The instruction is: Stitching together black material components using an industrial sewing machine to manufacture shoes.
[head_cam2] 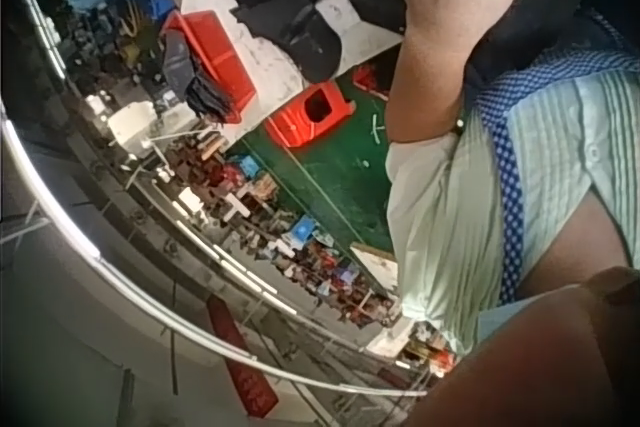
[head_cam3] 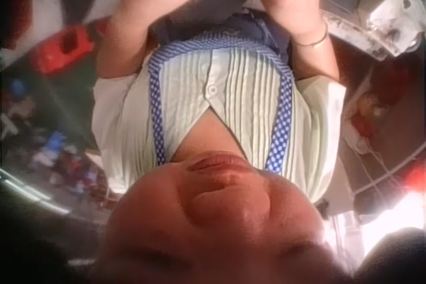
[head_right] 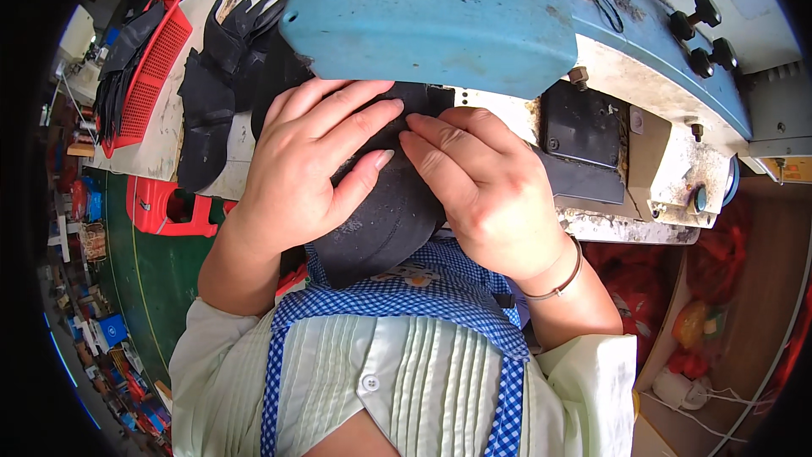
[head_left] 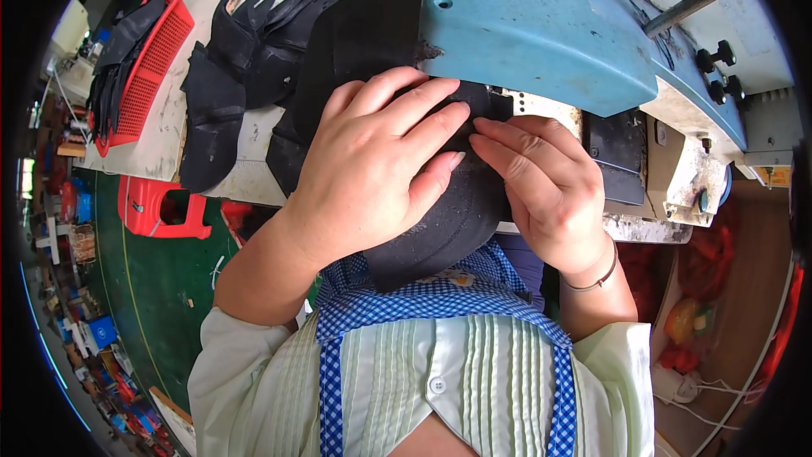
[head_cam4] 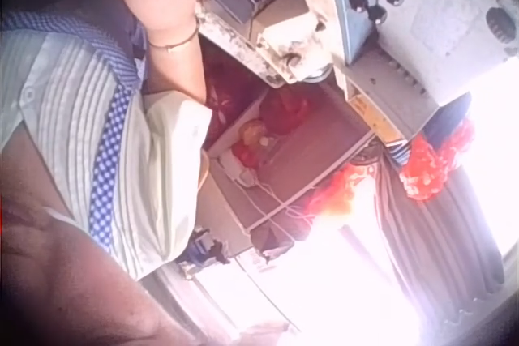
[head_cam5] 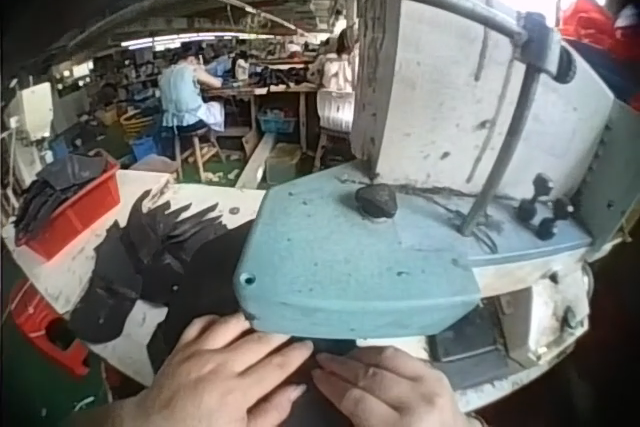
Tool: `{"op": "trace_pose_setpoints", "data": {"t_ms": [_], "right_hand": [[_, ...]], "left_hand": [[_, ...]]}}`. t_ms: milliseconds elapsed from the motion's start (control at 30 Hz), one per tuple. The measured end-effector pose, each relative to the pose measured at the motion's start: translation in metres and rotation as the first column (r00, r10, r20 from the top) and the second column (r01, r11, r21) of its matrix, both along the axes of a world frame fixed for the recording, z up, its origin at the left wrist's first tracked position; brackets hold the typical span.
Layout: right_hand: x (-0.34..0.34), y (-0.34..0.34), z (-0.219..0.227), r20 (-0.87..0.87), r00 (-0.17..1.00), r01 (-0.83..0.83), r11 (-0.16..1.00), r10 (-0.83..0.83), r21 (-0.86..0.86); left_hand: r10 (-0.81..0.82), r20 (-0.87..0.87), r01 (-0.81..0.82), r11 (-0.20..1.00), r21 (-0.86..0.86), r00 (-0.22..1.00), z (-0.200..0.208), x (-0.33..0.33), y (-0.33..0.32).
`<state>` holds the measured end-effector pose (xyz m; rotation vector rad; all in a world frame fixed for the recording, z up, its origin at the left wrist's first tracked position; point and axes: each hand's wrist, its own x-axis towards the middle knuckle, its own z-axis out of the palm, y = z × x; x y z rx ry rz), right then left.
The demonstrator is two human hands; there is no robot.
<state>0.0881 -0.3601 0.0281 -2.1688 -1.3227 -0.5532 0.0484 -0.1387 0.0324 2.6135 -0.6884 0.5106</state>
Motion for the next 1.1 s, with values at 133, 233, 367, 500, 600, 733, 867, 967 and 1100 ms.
{"op": "trace_pose_setpoints", "data": {"t_ms": [133,233,367,500,600,733,867,967,1100], "right_hand": [[0.0,0.001,0.0,-0.015,0.999,0.052,0.998,-0.051,0.035],[0.001,0.002,-0.001,0.006,0.998,0.069,0.997,-0.069,0.035],[0.0,0.004,-0.003,0.056,0.994,0.097,0.995,-0.098,0.024],[-0.002,0.002,-0.003,0.075,0.991,0.11,0.994,-0.112,0.024],[-0.003,0.003,-0.001,0.057,0.992,0.116,0.993,-0.115,-0.011],[-0.002,0.003,0.001,0.039,0.993,0.114,0.993,-0.113,-0.032],[0.0,0.005,0.0,0.025,0.993,0.119,0.992,-0.119,-0.035],[0.0,0.006,-0.001,0.021,0.993,0.114,0.993,-0.114,-0.027],[0.0,0.007,-0.001,0.013,0.992,0.128,0.991,-0.127,-0.037]], "left_hand": [[0.005,0.009,-0.005,1.0,0.012,1.0,0.002,0.004,-0.002],[0.009,0.015,-0.01,0.999,0.035,1.0,0.002,0.008,-0.001],[0.018,0.049,-0.021,0.999,0.046,0.999,0.002,0.013,0.0],[-0.017,0.102,0.017,1.0,0.003,0.995,0.002,0.021,0.003],[-0.066,0.09,0.073,0.995,-0.067,0.994,-0.004,0.024,0.005],[-0.098,0.141,0.111,0.99,-0.084,0.985,-0.005,0.03,0.008],[-0.103,0.117,0.107,0.994,-0.026,0.988,0.0,0.031,0.011],[-0.106,0.084,0.107,0.994,-0.002,0.991,0.002,0.031,0.012],[-0.096,0.085,0.093,0.995,0.044,0.992,0.004,0.031,0.012]]}}
